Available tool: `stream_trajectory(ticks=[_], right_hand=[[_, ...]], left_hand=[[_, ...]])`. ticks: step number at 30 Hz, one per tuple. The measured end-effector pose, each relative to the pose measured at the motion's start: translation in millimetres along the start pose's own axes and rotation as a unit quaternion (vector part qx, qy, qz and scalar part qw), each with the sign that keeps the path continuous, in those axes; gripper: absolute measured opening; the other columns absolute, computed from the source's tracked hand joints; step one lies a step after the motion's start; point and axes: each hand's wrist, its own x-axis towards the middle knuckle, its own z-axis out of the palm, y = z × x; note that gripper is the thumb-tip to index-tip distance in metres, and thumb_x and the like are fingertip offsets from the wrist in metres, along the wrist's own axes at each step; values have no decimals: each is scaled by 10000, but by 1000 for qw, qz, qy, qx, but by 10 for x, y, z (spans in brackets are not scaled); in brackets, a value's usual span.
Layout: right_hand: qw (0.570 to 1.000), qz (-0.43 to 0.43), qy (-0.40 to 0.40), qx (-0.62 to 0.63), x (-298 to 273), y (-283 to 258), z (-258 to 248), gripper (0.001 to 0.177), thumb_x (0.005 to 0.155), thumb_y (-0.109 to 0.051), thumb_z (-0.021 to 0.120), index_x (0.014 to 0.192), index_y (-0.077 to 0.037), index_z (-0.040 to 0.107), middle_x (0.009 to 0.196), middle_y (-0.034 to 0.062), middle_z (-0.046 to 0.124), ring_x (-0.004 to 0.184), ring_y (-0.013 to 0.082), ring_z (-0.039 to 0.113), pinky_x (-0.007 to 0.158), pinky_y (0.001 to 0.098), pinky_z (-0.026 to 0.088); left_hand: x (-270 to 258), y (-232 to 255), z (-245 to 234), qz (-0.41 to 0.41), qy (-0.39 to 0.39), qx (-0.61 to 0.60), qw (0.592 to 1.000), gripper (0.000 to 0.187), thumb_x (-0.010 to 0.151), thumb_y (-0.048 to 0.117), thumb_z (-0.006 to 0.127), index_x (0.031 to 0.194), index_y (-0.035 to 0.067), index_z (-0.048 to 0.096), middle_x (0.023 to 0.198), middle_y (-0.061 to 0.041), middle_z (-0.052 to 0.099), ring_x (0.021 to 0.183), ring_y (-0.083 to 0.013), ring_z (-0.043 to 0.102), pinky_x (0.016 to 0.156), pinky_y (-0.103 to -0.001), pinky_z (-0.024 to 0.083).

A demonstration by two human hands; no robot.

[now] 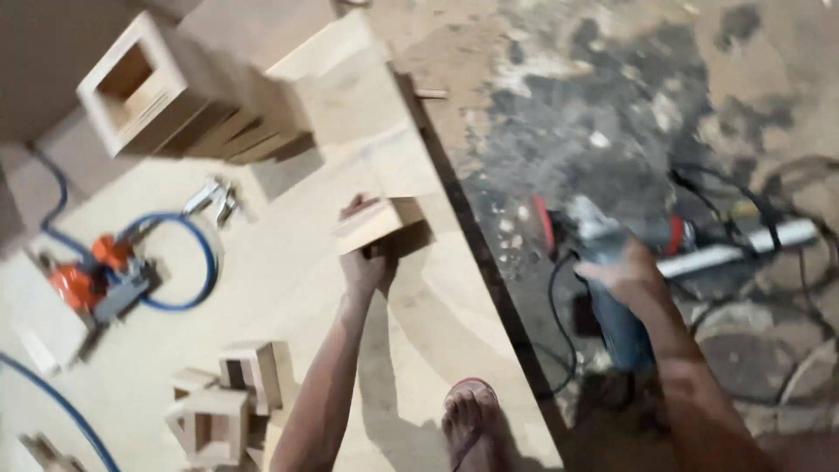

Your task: Sanding the edges of small wooden boxes using an angle grinder with a sanding disc attachment.

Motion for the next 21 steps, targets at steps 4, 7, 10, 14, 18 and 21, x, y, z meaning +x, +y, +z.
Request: stream_trajectory(ticks=[4, 7, 10, 14, 18, 21], right_hand=[[998, -26, 8, 56, -656, -483, -88, 802, 718, -314, 804, 1385, -14, 475, 1297, 245, 562, 1251, 430, 470, 1020, 617, 404], [997, -20, 42, 63, -620, -488, 85, 667, 664, -272, 864, 1210, -6, 590, 1174, 226, 642, 1171, 377, 552, 954, 583, 445], [993, 41, 56, 93, -741, -510, 152, 651, 633, -279, 908, 1188, -103, 616, 1083, 124, 684, 1059, 317, 620, 872, 528, 491], [985, 26, 47, 165, -926, -721, 177, 388, 701, -72, 769, 1068, -28, 653, 960, 118, 682, 836, 243, 615, 744, 367, 470], [986, 58, 37, 150, -1124, -956, 172, 415, 726, -79, 753, 1123, -33, 641, 1048, 120, 688, 927, 274, 639, 805, 389, 476], [992, 46, 51, 110, -878, -587, 276, 592, 691, -216, 855, 1192, -26, 603, 1073, 214, 660, 1027, 423, 616, 787, 598, 508]], left_hand=[[34, 37, -180, -11, -3, -2, 1000, 422, 673, -27, 695, 1085, 7, 607, 1154, -161, 617, 1230, -489, 466, 1034, -640, 284], [27, 201, -428, -219, -13, -82, 972, 754, 644, 209, 828, 1282, 145, 431, 1254, -74, 621, 1177, -306, 589, 940, -425, 515], [-27, 152, -591, -163, -39, -157, 973, 873, 648, 201, 872, 1348, 88, 362, 1341, -133, 554, 1210, -337, 567, 1033, -485, 444], [-7, 253, -722, -132, -71, -139, 979, 827, 756, 453, 729, 1365, 40, 351, 1359, -166, 510, 1251, -303, 535, 1053, -413, 448], [-24, 169, -727, -130, -98, -108, 981, 798, 765, 504, 694, 1379, 94, 393, 1354, -140, 539, 1199, -304, 576, 981, -421, 479], [14, 8, -728, -162, -90, -152, 971, 888, 656, 286, 876, 1408, 140, 427, 1342, -124, 556, 1257, -333, 522, 1049, -463, 436]])
